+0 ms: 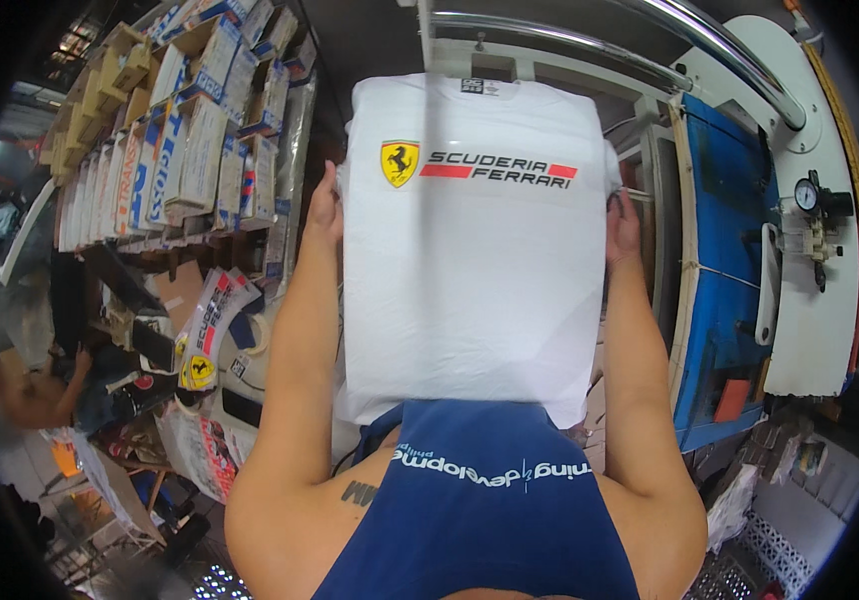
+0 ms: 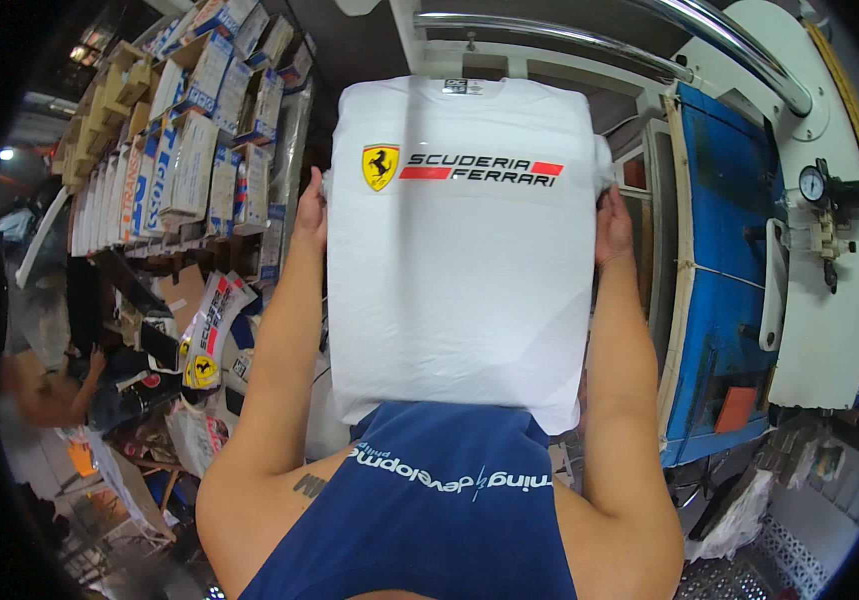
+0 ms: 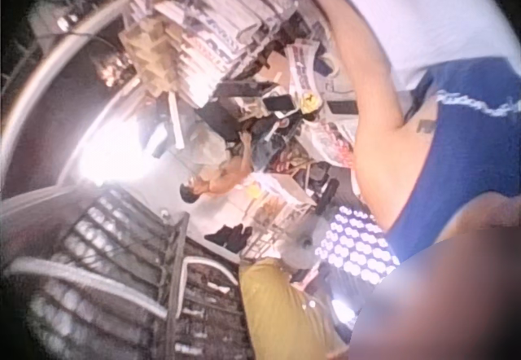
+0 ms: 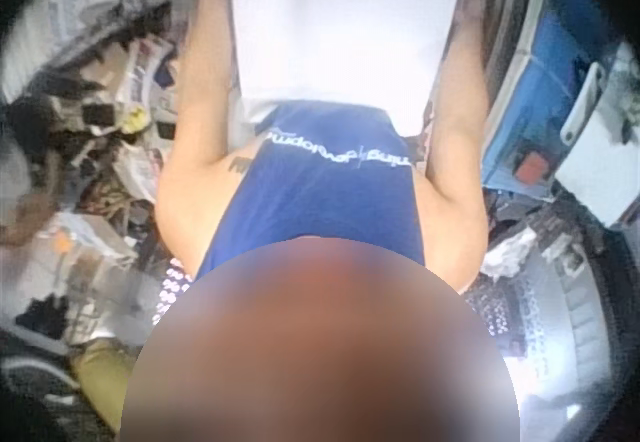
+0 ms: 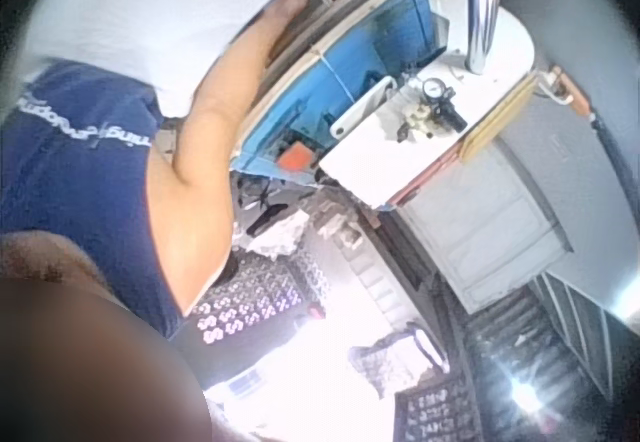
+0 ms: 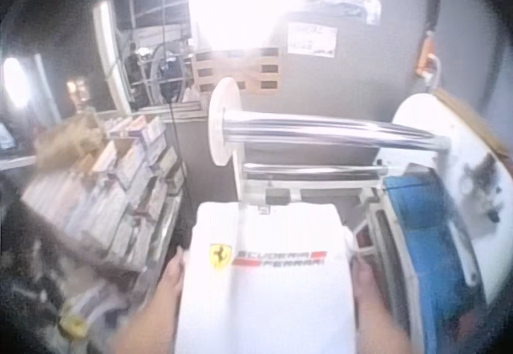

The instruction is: The person places a white t-shirt on a heat press, closes the press, and then opens it to reveal a Ferrari logo. They trim excess material with scissors, flip the shirt, and repeat the process on the back with a different design. The person then stacks the finished shirts.

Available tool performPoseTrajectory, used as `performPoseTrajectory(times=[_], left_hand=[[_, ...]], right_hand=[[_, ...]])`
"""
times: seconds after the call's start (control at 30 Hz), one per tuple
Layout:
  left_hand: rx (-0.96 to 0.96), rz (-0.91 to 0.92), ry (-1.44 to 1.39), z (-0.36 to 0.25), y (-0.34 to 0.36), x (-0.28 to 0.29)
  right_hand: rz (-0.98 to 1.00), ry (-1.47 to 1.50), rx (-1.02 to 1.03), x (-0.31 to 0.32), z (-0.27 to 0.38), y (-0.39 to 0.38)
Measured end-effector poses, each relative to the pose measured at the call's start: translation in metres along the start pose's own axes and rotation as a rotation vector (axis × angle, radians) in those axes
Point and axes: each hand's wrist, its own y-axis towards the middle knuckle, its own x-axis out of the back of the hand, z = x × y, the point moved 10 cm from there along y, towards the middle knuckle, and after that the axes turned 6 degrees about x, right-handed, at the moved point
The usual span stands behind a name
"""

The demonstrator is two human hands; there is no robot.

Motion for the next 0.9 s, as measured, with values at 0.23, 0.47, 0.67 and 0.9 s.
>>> performPoseTrajectory(times=[0.23,0.47,0.67,0.9], left_hand=[[-0.275,-0.112,-0.222,-0.059,-0.005,0.023],[-0.229,0.018,-0.387,-0.064,-0.006,0.025],[-0.292,-0.133,-0.363,-0.074,-0.023,0.017],[-0.284,-0.146,-0.392,-0.075,-0.031,0.007]], right_hand=[[-0.234,0.074,0.087,0.040,0.036,0.029],[-0.175,0.143,0.180,0.036,0.044,0.035],[-0.078,0.186,0.221,0.010,0.058,0.016],[-0.126,0.128,0.259,0.004,0.066,0.006]])
